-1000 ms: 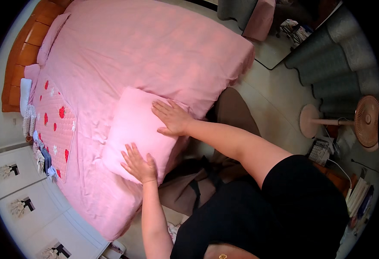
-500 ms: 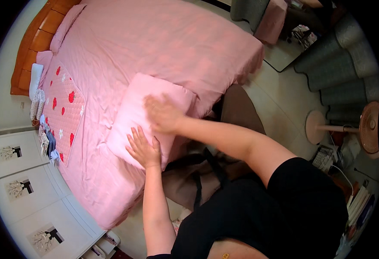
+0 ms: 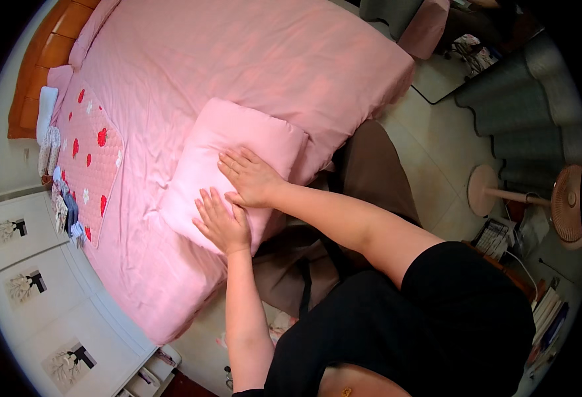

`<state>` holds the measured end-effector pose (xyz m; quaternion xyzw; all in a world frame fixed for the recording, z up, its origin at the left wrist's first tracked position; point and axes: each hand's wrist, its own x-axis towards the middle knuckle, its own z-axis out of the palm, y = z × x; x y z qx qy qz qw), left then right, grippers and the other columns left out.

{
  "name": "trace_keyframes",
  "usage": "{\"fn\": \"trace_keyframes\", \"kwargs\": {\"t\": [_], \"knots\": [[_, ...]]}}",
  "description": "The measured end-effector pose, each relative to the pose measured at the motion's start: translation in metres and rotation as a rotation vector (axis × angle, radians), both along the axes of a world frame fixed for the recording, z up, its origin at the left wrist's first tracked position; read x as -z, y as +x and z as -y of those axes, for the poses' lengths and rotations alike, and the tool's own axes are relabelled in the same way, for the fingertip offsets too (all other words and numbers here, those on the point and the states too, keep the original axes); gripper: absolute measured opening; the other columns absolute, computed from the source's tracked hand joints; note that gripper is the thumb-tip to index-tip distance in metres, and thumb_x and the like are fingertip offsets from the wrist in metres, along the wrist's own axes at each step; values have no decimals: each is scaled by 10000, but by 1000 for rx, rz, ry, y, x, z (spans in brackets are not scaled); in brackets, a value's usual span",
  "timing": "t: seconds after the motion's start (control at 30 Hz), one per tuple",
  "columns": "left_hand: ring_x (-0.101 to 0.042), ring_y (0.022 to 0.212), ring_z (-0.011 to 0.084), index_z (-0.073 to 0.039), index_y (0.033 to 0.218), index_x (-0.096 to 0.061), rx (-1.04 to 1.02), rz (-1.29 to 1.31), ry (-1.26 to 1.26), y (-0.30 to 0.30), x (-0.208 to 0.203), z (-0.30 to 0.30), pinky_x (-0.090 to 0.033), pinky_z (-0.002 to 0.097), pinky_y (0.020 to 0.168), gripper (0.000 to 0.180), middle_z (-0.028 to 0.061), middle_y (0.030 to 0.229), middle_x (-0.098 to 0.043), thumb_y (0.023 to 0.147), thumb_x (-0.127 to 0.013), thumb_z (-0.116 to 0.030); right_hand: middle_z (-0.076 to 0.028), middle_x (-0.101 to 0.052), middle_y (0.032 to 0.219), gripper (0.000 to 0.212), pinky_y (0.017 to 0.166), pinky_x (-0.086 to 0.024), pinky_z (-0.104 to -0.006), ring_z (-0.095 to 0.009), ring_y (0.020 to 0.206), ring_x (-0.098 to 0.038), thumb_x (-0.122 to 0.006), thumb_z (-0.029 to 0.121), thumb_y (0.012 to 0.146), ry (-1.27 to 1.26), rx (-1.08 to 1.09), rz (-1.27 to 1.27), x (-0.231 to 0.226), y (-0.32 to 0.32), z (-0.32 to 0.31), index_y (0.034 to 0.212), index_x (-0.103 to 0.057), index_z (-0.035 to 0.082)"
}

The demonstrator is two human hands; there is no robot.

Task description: The person folds a pink bedsheet on a bed. They smooth the sheet, fold it in half multiple times, and roll it into a compact bundle. Finally, they lift the folded sheet and place it on a stack of other folded linens at the head of the bed.

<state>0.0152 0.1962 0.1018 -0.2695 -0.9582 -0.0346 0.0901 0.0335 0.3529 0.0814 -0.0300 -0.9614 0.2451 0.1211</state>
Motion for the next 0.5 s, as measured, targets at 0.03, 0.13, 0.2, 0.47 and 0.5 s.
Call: {"fn": "trace_keyframes", "kwargs": {"t": [0.03, 0.13, 0.2, 0.47, 0.5], "knots": [[-271, 1476, 311, -134, 1495, -416, -1, -6, 1, -1, 1, 1, -98, 569, 1176, 613, 107, 1586, -339, 956, -425, -425, -149, -351, 1566, 762, 1215, -129, -455, -248, 1486, -253, -512, 508, 897, 1, 0, 3, 0, 0, 0, 1460, -415, 3], [-294, 1464, 326, -132, 1482, -431, 7, -30, 14, -2, 3, 1, -117, 572, 1170, 630, 117, 1572, -361, 944, -430, -458, -149, -365, 1558, 762, 1214, -133, -457, -251, 1480, -266, -518, 514, 891, 4, 9, -5, 0, -2, 0, 1450, -428, 3], [-292, 1465, 328, -132, 1483, -429, 18, -49, 27, -2, 2, 1, -116, 572, 1170, 631, 118, 1572, -360, 941, -431, -454, -147, -375, 1552, 761, 1213, -137, -457, -253, 1474, -278, -524, 517, 888, 5, 25, -12, -1, -3, -3, 1442, -438, 4], [-283, 1466, 341, -128, 1509, -381, 15, -19, -4, -2, 1, 2, -119, 589, 1167, 672, 122, 1582, -340, 903, -458, -410, -167, -410, 1525, 749, 1205, -137, -488, -279, 1456, -305, -514, 527, 886, 7, 97, -20, 2, -4, -24, 1410, -480, -6], [-282, 1466, 342, -127, 1511, -378, 17, -22, -2, -1, 2, 4, -120, 591, 1166, 678, 123, 1582, -338, 899, -464, -404, -160, -402, 1532, 741, 1202, -146, -491, -272, 1458, -302, -523, 516, 886, 20, 113, -2, 0, -4, -29, 1418, -472, 3]]}}
